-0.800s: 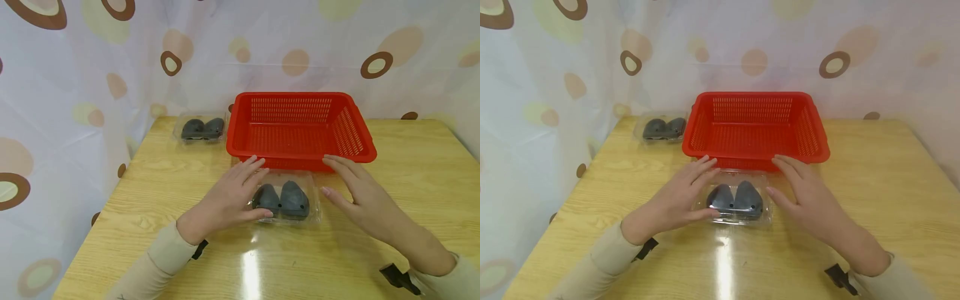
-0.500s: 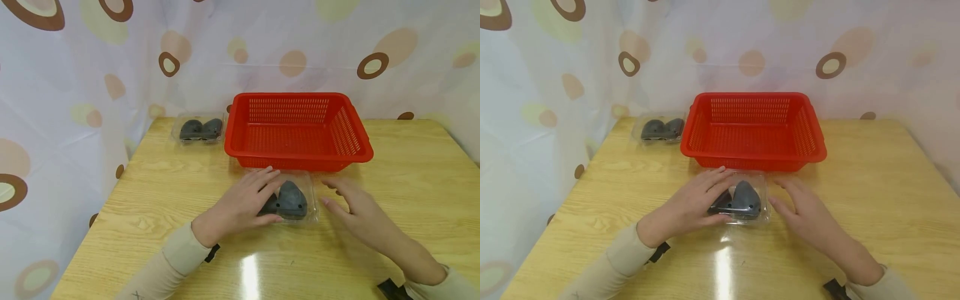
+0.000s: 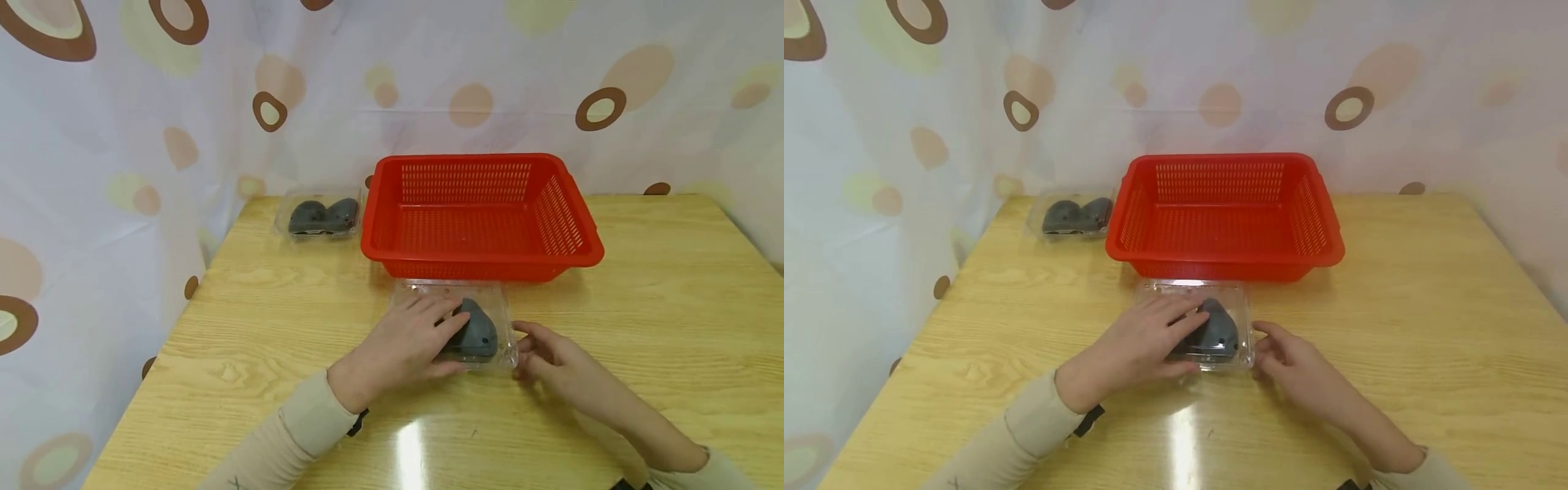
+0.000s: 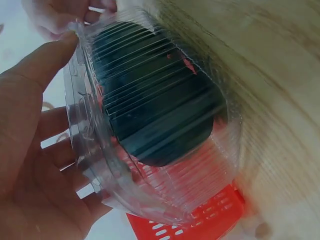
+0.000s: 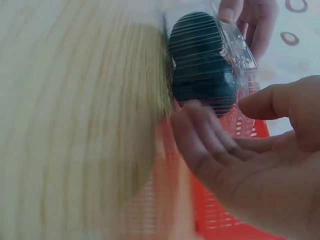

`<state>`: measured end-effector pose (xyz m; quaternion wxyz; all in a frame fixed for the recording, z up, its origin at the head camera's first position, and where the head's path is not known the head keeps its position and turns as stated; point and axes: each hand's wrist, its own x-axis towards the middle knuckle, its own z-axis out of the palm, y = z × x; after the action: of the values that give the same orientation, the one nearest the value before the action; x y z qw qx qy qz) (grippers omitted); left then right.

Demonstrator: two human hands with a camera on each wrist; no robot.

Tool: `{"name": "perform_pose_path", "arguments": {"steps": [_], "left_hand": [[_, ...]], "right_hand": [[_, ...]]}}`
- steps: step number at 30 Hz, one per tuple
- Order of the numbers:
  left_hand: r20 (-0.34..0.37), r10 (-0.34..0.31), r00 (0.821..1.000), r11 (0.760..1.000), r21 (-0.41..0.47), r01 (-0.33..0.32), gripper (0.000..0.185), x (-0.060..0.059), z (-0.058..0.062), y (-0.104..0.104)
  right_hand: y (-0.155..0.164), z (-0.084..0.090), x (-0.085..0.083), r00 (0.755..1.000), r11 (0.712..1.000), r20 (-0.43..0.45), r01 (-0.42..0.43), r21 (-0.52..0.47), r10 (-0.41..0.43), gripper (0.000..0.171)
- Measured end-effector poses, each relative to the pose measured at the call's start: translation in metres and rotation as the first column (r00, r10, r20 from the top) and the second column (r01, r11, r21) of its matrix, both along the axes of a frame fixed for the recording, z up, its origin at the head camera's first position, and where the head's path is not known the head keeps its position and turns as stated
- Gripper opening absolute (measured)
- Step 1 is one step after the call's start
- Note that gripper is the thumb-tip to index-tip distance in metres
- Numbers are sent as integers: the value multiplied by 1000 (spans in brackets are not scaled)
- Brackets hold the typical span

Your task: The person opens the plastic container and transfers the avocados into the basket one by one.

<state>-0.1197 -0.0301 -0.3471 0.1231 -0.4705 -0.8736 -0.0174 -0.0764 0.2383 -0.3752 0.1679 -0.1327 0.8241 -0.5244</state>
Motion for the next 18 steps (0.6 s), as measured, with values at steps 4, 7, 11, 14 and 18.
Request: {"name": "perform_pose_path", "arguments": {"steps": [4,7,11,14,18], "left_hand": [[-3,27,1000,996,-83,-27,69,2,5,3],[-9,26,1000,988,-154,-27,67,4,7,5],[-15,7,1000,984,-179,-10,63,4,8,6],[-42,-4,999,985,-174,-3,61,3,8,6],[-66,-9,998,980,-201,-4,60,3,9,7]], "right_hand": [[2,0,0,989,974,111,-69,-216,95,56],[3,0,2,976,949,168,-82,-304,139,61],[4,-2,2,967,930,204,-69,-360,151,65],[4,-3,1,965,916,209,-63,-396,157,66],[4,-5,2,961,906,221,-61,-419,167,66]]}}
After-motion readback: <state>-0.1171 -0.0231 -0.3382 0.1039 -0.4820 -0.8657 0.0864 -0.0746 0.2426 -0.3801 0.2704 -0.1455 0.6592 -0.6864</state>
